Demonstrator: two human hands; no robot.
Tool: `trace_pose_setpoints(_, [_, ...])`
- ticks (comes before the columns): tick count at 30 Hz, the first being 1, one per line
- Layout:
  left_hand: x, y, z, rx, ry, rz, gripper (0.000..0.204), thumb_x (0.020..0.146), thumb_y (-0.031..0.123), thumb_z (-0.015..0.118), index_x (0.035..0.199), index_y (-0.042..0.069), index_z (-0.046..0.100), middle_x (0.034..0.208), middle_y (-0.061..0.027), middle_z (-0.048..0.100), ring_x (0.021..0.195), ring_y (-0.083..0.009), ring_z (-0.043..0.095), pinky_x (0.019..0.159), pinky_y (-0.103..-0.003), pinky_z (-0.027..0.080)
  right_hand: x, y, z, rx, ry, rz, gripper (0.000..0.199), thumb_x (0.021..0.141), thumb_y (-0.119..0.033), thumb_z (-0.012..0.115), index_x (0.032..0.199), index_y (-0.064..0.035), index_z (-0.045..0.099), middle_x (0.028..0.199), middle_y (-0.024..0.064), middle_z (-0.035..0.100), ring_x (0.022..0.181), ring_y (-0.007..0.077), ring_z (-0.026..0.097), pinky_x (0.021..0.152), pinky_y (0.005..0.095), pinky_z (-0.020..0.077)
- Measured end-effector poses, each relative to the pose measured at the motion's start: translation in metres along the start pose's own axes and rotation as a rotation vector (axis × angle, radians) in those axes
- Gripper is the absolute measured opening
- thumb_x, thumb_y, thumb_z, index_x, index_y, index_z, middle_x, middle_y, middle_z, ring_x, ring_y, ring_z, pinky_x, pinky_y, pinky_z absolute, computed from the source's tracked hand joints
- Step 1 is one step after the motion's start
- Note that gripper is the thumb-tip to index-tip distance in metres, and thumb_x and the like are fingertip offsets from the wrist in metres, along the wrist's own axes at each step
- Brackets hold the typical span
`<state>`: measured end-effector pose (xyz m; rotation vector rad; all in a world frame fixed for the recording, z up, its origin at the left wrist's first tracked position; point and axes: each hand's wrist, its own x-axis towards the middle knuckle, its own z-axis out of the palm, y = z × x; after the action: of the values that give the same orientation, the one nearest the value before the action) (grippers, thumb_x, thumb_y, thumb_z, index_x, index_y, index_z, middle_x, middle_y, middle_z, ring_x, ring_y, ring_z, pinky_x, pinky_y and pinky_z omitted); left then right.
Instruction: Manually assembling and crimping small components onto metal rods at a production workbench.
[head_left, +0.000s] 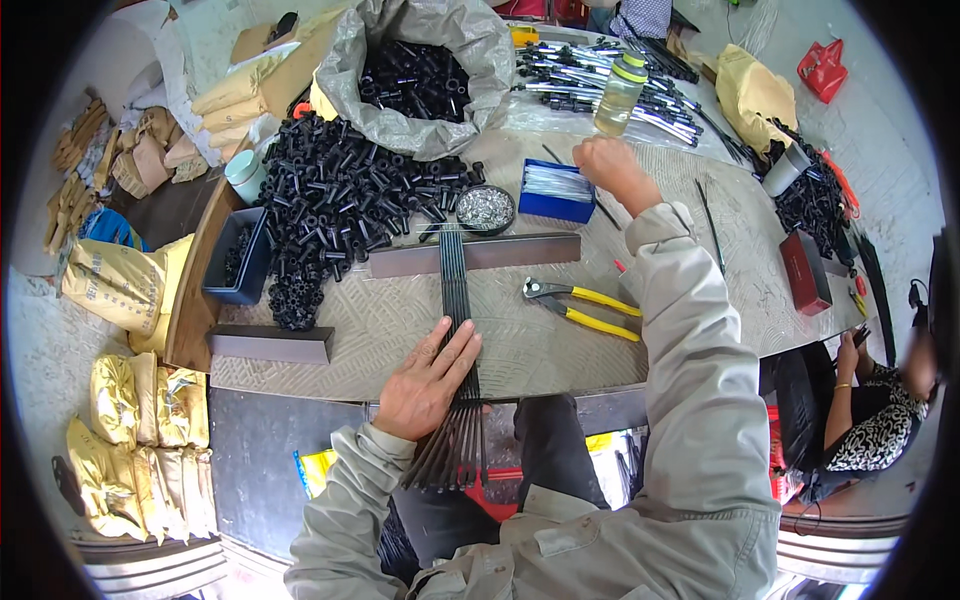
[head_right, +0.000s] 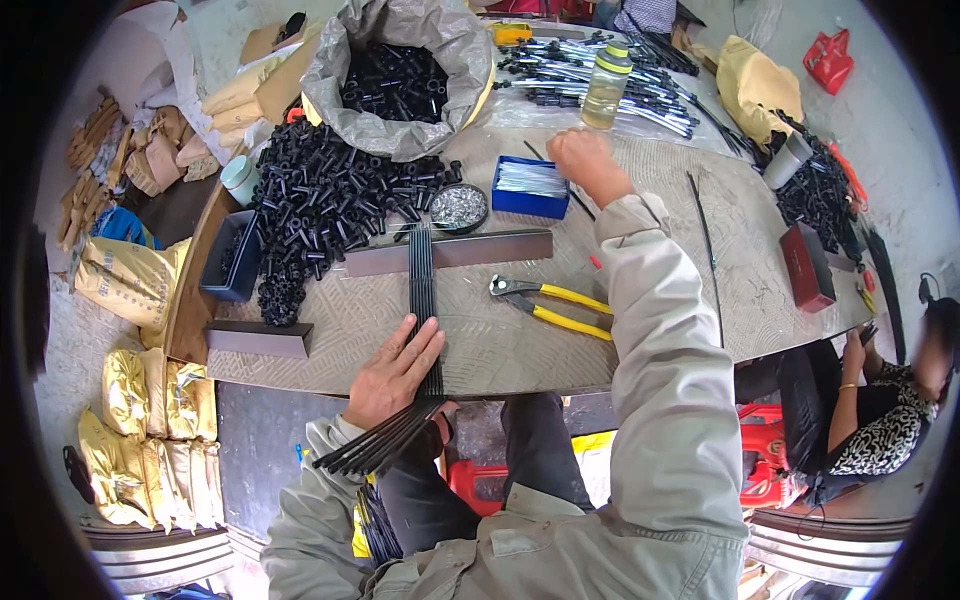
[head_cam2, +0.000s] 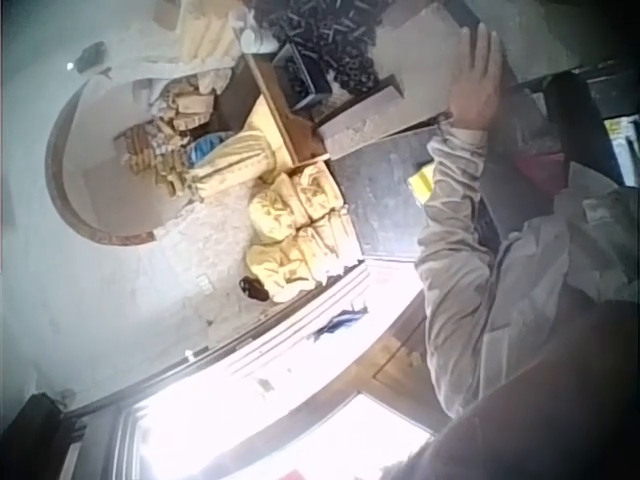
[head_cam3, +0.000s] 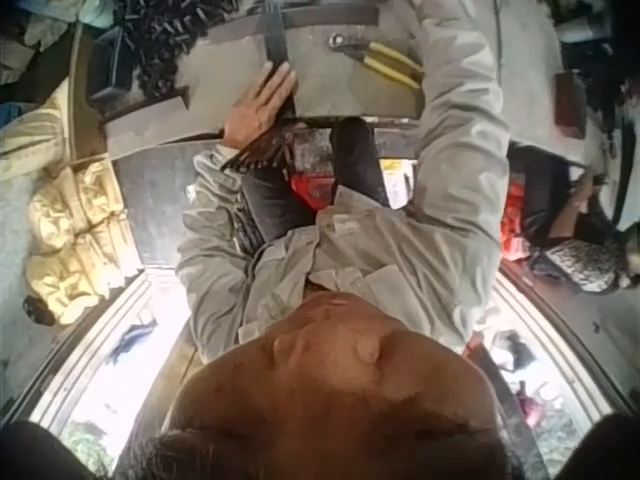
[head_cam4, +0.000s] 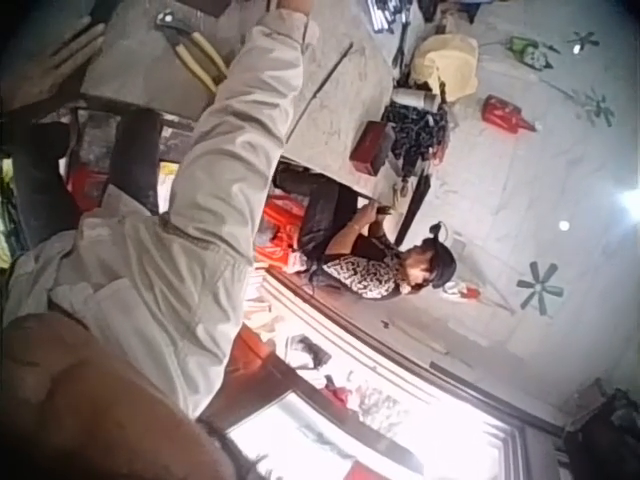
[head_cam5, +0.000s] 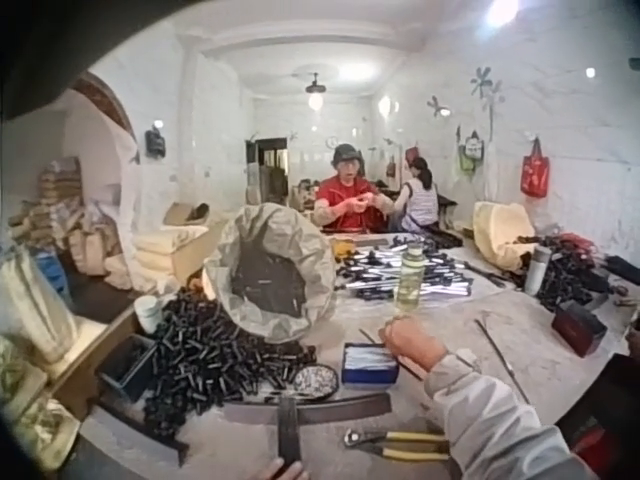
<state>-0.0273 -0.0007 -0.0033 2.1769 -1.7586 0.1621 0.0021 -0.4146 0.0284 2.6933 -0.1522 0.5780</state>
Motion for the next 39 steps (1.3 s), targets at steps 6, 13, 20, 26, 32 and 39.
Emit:
trace_pose_setpoints(6, [-0.003, -0.003, 0.003, 0.010, 0.031, 0.028, 0.070, 0.074, 0.047, 0.056, 0.129, 0.006, 0.041, 0.135, -0.0091, 0.037, 0.127, -0.0308, 0.032, 0.099, -0.039, 0.034, -0.006, 0.005, -0.020, -0.126, 0.148, -0.333, 0.013, 0.073, -0.009, 0.050, 0.065, -0.0097, 0.060, 0.072, 0.0083, 0.061, 0.066, 0.0247, 0.061, 0.059, 0.0357, 0.0485])
trace_pose_setpoints(13, [-0.003, -0.001, 0.005, 0.015, 0.055, 0.041, 0.076, 0.072, 0.052, 0.058, 0.130, 0.007, 0.040, 0.137, -0.0087, 0.036, 0.128, -0.0312, 0.030, 0.101, -0.039, 0.031, -0.065, -0.001, -0.099, 0.247, 0.058, -0.046, 0.016, 0.068, 0.008, 0.048, 0.080, -0.0021, 0.053, 0.075, 0.0098, 0.058, 0.069, 0.0238, 0.060, 0.059, 0.0330, 0.0469])
trace_pose_setpoints(20, [-0.004, 0.025, -0.047, -0.748, 0.206, 0.115, 0.067, 0.075, 0.024, 0.069, 0.131, 0.004, 0.039, 0.132, -0.0123, 0.043, 0.124, -0.0244, 0.039, 0.099, -0.035, 0.033, -0.157, -0.128, -0.217, 1.582, -0.290, 0.149, 0.013, 0.077, 0.007, 0.052, 0.089, 0.0006, 0.050, 0.085, 0.0110, 0.062, 0.075, 0.0169, 0.063, 0.063, 0.0257, 0.0482])
trace_pose_setpoints(26, [-0.005, 0.050, -0.095, -1.290, 0.172, -0.059, 0.050, 0.077, 0.002, 0.063, 0.124, -0.003, 0.045, 0.113, -0.0176, 0.057, 0.105, -0.0224, 0.055, 0.090, -0.033, 0.043, -0.173, -0.184, -0.245, 1.969, -0.412, 0.209, 0.012, 0.082, 0.002, 0.051, 0.094, 0.0005, 0.052, 0.085, 0.0104, 0.063, 0.075, 0.0161, 0.063, 0.065, 0.0267, 0.0496])
trace_pose_setpoints(32, [-0.001, 0.060, -0.113, -1.211, 0.168, -0.056, 0.040, 0.080, -0.003, 0.058, 0.119, -0.004, 0.050, 0.109, -0.0175, 0.059, 0.097, -0.0233, 0.060, 0.085, -0.032, 0.047, -0.172, -0.183, -0.273, 0.735, 0.339, -0.116, 0.017, 0.073, 0.003, 0.056, 0.089, -0.0022, 0.057, 0.082, 0.0092, 0.063, 0.075, 0.0236, 0.064, 0.070, 0.0332, 0.0504])
trace_pose_setpoints(39, [0.000, 0.067, -0.088, -1.382, 0.245, -0.277, 0.032, 0.082, 0.002, 0.059, 0.114, -0.001, 0.056, 0.101, -0.0079, 0.064, 0.095, -0.0129, 0.058, 0.082, -0.024, 0.046, -0.182, -0.172, -0.269, 0.561, 0.449, -0.113, 0.021, 0.069, 0.003, 0.057, 0.088, -0.0049, 0.059, 0.086, 0.0101, 0.062, 0.084, 0.0267, 0.061, 0.075, 0.0341, 0.0492])
